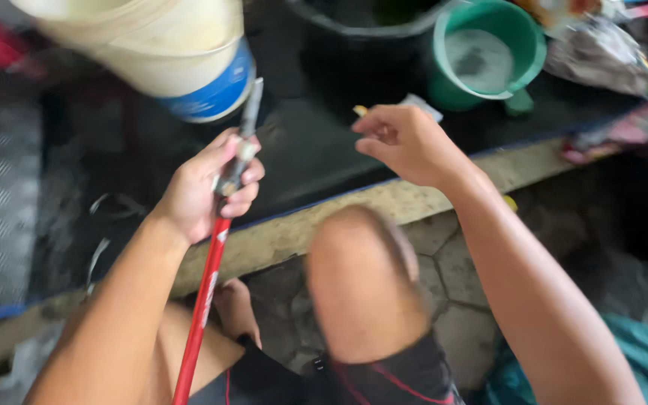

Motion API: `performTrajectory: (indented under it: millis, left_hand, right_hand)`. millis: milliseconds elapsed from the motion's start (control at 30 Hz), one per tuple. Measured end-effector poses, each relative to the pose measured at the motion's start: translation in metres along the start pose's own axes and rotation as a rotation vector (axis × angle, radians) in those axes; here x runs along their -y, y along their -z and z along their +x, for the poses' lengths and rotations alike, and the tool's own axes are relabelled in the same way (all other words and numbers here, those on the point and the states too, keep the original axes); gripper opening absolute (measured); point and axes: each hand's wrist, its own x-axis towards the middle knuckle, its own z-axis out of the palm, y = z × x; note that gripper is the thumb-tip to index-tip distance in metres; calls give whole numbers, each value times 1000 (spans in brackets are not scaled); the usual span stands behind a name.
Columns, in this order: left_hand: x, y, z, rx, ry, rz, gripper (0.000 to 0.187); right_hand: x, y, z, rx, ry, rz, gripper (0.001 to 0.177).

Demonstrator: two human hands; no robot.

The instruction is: The person prepares a fishing rod by hand, attaching a small white component to the rod section using tape.

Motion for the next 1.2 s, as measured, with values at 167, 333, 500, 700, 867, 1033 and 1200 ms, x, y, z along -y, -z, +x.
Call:
performTrajectory:
  millis: [167,333,500,700,867,1033,1200]
  left_hand:
    - [6,-12,30,63,34,33,29]
    - [11,-16,53,68,56,51,32]
    - [22,-14,70,148,94,-61,31]
    - [38,18,101,227,158,-127,34]
    - [44,53,117,306,237,-152,34]
    - [55,91,121,155,313,-14,43]
    - [55,98,118,216,278,-58,43]
  right_hand:
    - [-183,-2,-42,-262,-235,32,23]
    - [-351,-2,-92,-691,-714,-22,20]
    - [-405,7,-77,-811,-746,-125,32]
    - [-406,-2,-38,-835,-719,-191,40]
    - [-387,-7,-19,-912,-884,-104,35]
    - [-367,-14,-15,-920,-977,-8,39]
    - [-384,-21,-8,-963,-976,-51,32]
